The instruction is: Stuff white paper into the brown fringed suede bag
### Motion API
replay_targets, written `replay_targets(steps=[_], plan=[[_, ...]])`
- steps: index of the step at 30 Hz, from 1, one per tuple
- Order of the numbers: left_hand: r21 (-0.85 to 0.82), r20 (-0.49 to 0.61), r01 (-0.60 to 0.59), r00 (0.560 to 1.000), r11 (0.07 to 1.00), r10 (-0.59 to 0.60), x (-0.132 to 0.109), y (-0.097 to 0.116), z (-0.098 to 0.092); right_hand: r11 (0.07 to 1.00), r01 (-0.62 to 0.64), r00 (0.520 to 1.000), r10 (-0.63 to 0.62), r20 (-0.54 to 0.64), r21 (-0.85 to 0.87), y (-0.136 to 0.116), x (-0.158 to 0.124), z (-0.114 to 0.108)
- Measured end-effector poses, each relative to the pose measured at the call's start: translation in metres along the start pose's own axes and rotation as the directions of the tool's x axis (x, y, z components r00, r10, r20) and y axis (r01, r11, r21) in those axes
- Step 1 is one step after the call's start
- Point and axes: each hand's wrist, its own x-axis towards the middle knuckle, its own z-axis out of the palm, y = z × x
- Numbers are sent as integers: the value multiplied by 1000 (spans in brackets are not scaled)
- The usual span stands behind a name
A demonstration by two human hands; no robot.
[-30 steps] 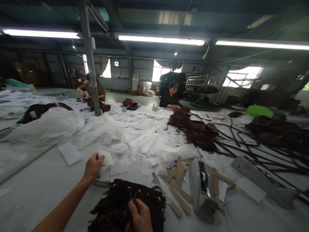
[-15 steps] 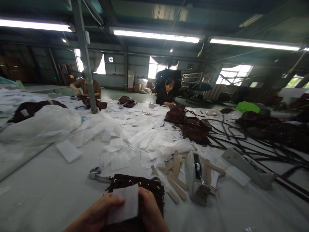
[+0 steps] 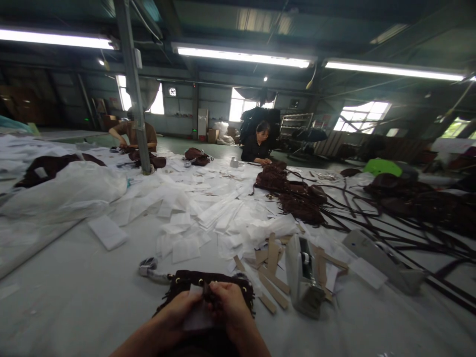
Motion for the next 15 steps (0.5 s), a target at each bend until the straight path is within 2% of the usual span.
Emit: replay_targets(steps=[4, 8, 11, 13, 15], plan=[[-220, 5, 123, 992, 968, -125, 13, -5, 6, 965, 147, 986, -160, -44, -219, -1, -13, 2], [-251, 2, 145, 989, 957, -149, 10, -2, 3, 850, 249, 941, -325, -90, -464, -1, -31, 3], [-233, -42, 152, 985, 961, -166, 3, 10, 0, 769, 234, 903, -399, -161, -595, 2, -36, -2], [-207, -109, 166, 975, 964, -192, 0, 16, -1, 771, 195, 885, -405, -231, -607, 6, -34, -8], [-199, -121, 177, 972, 964, -204, -1, 19, -1, 787, 149, 880, -381, -283, -598, 11, -30, -13]])
